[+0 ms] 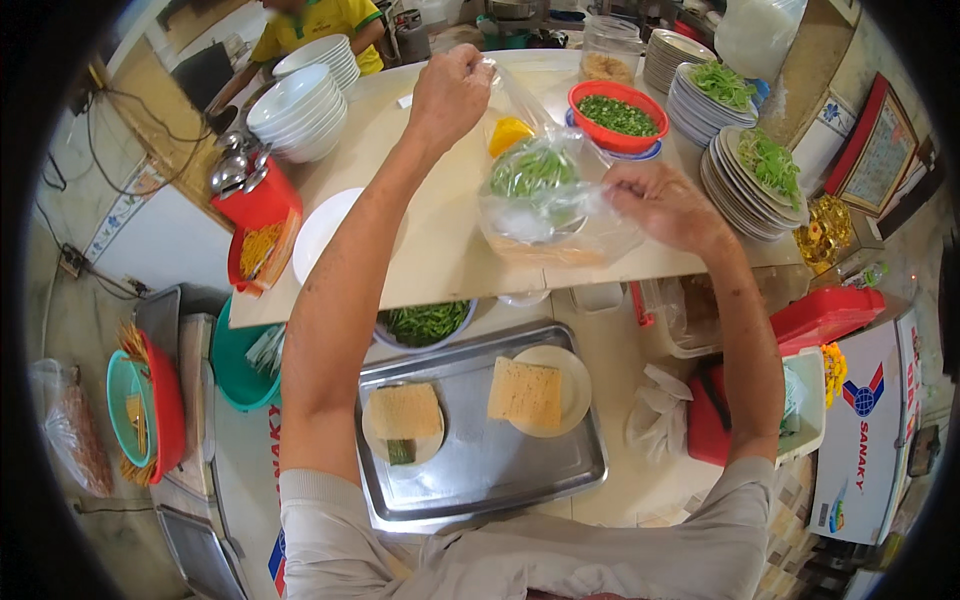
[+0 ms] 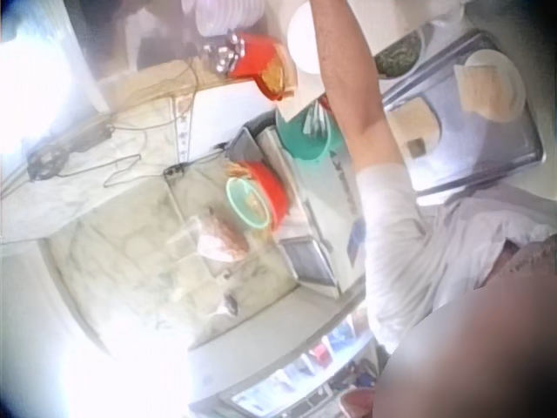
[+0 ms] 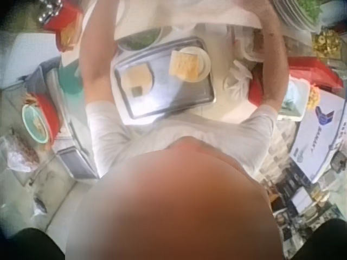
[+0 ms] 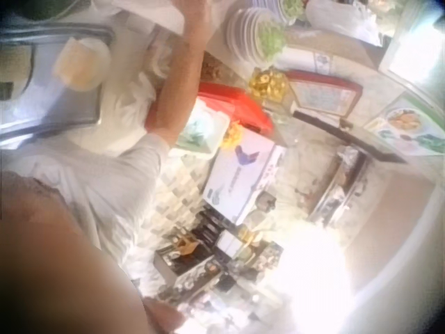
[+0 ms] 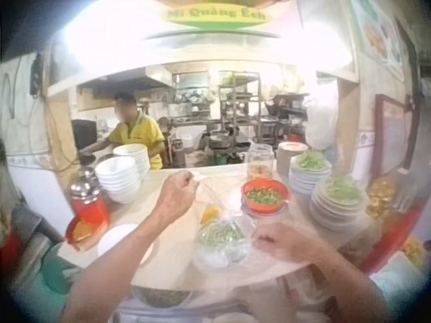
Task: The person assembles two wraps on a metal tray in a restaurant kitchen. They place flatbreads on plates, add banana leaves, herbs, lime wedges, and condiment packets, then top with lettuce and flatbread. The person also retrieves items from a refrigerator and places a bowl of soup on the tray.
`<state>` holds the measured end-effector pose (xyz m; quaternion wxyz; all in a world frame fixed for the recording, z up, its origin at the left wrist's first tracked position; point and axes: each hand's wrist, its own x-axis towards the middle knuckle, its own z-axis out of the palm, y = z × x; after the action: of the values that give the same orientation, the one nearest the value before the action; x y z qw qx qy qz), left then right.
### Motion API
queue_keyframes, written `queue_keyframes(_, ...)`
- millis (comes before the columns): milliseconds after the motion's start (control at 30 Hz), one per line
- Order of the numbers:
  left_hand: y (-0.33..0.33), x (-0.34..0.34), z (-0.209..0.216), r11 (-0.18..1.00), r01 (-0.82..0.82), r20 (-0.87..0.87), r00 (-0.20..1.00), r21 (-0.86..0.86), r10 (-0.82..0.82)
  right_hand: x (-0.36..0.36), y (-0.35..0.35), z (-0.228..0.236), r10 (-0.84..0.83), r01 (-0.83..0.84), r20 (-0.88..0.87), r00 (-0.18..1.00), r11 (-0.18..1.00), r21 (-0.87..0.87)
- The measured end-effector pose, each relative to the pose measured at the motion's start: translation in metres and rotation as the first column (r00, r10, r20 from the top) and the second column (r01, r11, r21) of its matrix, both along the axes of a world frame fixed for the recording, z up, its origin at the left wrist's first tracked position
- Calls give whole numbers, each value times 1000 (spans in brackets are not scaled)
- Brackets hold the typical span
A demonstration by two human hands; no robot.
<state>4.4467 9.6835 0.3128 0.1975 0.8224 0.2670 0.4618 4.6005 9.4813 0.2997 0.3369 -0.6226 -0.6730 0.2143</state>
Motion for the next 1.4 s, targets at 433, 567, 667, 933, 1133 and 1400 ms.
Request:
queue_keyframes(433,-175,-208,20,714,430,447,876,-552,-182,-105,-94,26,55,-41,-186,981,996,81)
queue_keyframes(567,-246,-258,-39,453,334,369,929,-827,-11,-137,-101,-40,106,-173,-336,936,969,-175)
queue_keyframes(667,-287,-286,-81,288,377,402,915,-881,33,-153,-115,-88,192,-209,-91,977,947,-243)
queue_keyframes(933,-346,-336,-113,123,502,517,833,-856,198,-188,-164,-101,133,-178,-188,973,953,-244)
queue_keyframes(1133,-360,-360,-87,327,441,542,758,-836,364,-196,-165,-114,122,-165,-332,935,981,-103)
queue_keyframes(1400,-363,-408,-65,590,57,511,571,-805,643,-203,-216,-244,598,-382,341,725,762,-524)
